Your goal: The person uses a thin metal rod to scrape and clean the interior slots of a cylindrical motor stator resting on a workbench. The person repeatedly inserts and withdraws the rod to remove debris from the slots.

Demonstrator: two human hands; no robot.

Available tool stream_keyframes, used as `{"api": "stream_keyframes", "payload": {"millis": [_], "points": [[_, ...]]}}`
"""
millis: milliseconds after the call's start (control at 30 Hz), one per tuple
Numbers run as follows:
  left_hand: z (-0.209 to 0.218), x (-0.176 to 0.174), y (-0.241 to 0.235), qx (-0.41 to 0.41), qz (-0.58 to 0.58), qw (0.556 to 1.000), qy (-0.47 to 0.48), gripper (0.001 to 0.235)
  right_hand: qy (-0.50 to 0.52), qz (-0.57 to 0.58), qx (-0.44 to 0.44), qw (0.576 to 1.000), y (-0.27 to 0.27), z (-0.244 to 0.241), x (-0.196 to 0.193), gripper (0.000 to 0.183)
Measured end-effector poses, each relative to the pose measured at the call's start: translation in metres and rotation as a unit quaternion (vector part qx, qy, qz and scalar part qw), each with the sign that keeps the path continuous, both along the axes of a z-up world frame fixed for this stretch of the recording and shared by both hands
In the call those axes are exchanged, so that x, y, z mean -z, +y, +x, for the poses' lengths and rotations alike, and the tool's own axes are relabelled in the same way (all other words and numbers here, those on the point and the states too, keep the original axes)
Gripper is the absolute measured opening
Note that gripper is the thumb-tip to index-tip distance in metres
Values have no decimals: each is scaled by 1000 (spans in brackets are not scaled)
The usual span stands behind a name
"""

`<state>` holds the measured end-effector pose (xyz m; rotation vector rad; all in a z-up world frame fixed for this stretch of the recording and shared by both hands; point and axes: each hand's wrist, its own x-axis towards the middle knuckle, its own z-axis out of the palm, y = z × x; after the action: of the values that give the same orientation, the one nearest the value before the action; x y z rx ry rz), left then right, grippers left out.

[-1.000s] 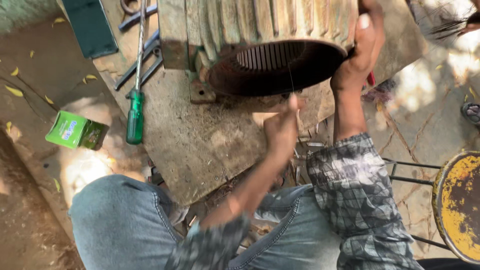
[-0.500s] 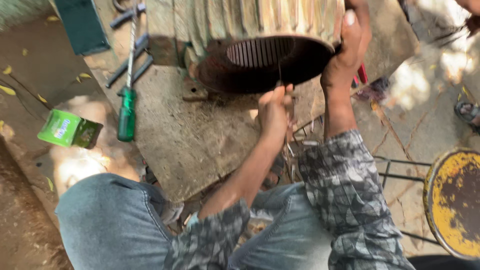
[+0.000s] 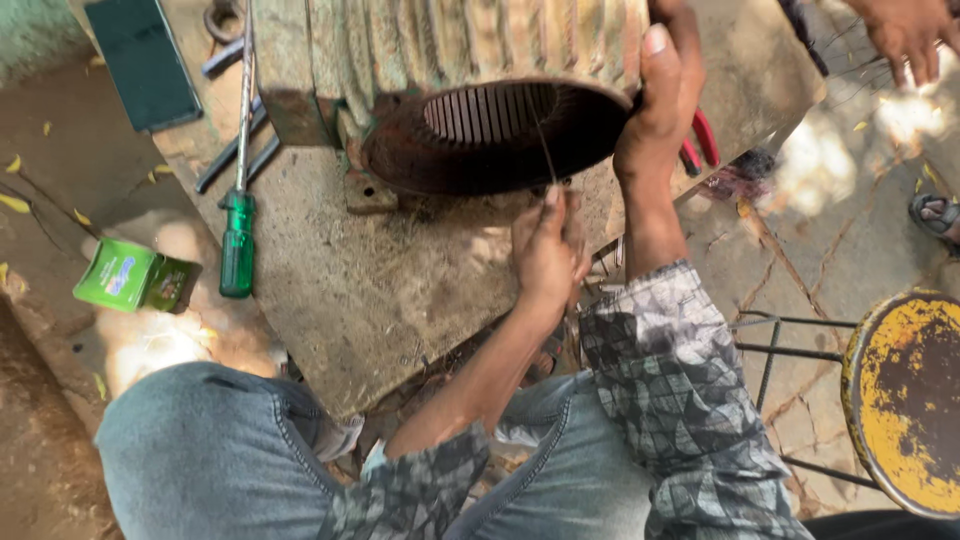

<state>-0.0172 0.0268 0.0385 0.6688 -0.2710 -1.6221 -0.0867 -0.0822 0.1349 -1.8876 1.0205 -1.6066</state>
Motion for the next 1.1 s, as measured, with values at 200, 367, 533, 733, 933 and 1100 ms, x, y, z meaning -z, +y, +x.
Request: {"api": "stream_keyframes", "payload": {"millis": [200,367,533,733,933,1100], "points": [[22,-10,-20,9,52,998,41,32,22,-34,-1,999,4,-2,5,53],[18,8,-41,11,94,993,-68,36,-36,-2,-12,999,-10,-2,5,55],[-3,34,-39,-8,118,991,-62,24,-26,23,32,999,-1,-9,18,54],[5,5,-19,6,166,958,-236,39,13,79,144,986,4,-23,47,54],[24,-7,-40,26,138,986,-89,32,-11,44,95,994,-9,-23,51,54],[14,9,-53,19,55,995,-77,30,-78,0,-45,996,-18,-13,25,54]]}}
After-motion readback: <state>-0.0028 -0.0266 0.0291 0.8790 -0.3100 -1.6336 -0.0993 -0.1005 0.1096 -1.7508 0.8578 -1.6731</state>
